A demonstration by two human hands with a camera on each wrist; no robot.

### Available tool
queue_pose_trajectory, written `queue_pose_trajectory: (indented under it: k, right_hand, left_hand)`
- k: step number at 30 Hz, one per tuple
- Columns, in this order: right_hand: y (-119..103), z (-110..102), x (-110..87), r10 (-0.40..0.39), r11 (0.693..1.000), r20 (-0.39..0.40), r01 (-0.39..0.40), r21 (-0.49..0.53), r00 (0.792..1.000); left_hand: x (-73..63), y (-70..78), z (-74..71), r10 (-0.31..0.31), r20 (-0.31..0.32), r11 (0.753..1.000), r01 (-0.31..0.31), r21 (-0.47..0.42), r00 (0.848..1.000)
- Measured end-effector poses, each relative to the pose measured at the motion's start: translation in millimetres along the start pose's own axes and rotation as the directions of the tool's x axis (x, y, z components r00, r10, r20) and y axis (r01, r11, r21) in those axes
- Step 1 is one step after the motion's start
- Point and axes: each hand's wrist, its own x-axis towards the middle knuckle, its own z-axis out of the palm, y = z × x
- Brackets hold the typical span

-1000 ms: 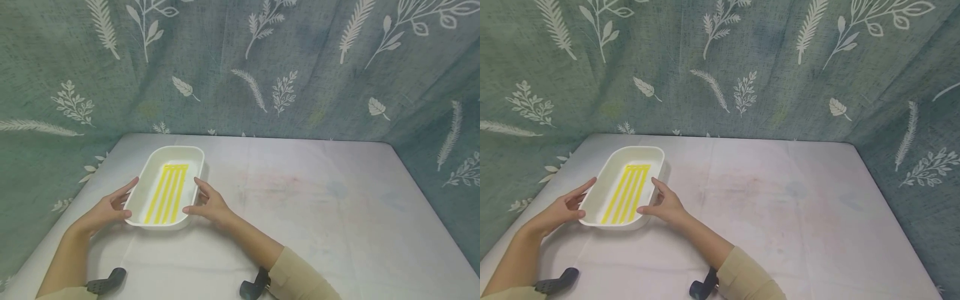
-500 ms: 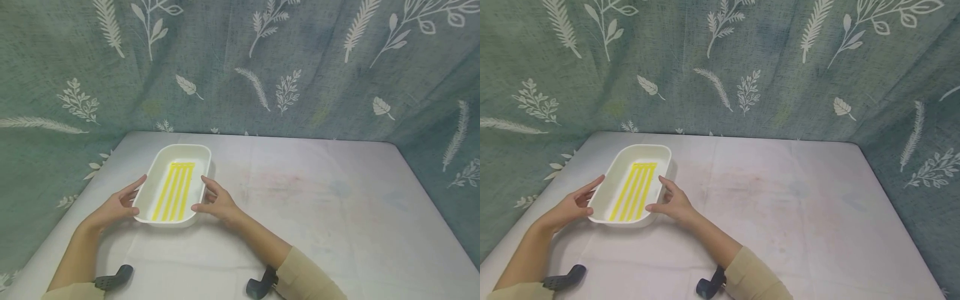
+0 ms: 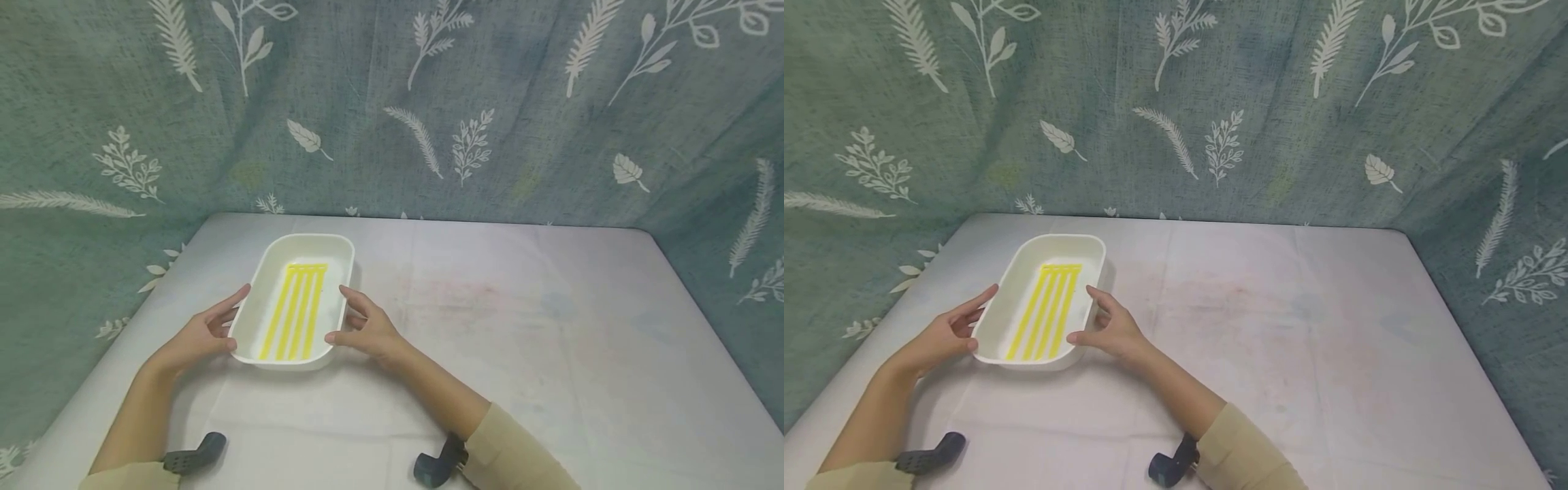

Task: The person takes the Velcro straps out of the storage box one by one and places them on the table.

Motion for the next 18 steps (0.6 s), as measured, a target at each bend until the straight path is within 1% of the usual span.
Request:
queue_pose_trajectory:
  k: [4, 10, 15, 18]
  right_hand:
    - [-2, -5, -2.1, 0.01, 1.0, -0.017, -0.01, -0.01, 1.0]
    - [-3, -13, -4.7, 0.015, 1.0, -0.024, -0.016, -0.013, 1.0]
    - [-4, -17, -7.0, 0.033, 0.998, -0.025, -0.032, 0.048, 0.999]
    - [-5, -19, -8.3, 0.049, 0.998, -0.047, -0.047, 0.04, 0.998]
  left_hand:
    - [2.5, 3.8, 3.8, -0.005, 0.019, 1.0, 0.005, 0.006, 1.0]
    - [8.7, 8.7, 11.7, -0.033, 0.027, 0.999, 0.033, 0.029, 0.999]
    - [11.9, 9.2, 16.7, -0.039, 0.045, 0.999, 0.039, -0.001, 0.998]
    - [13.3, 9.5, 19.4, -0.03, 0.056, 0.999, 0.031, -0.012, 0.998]
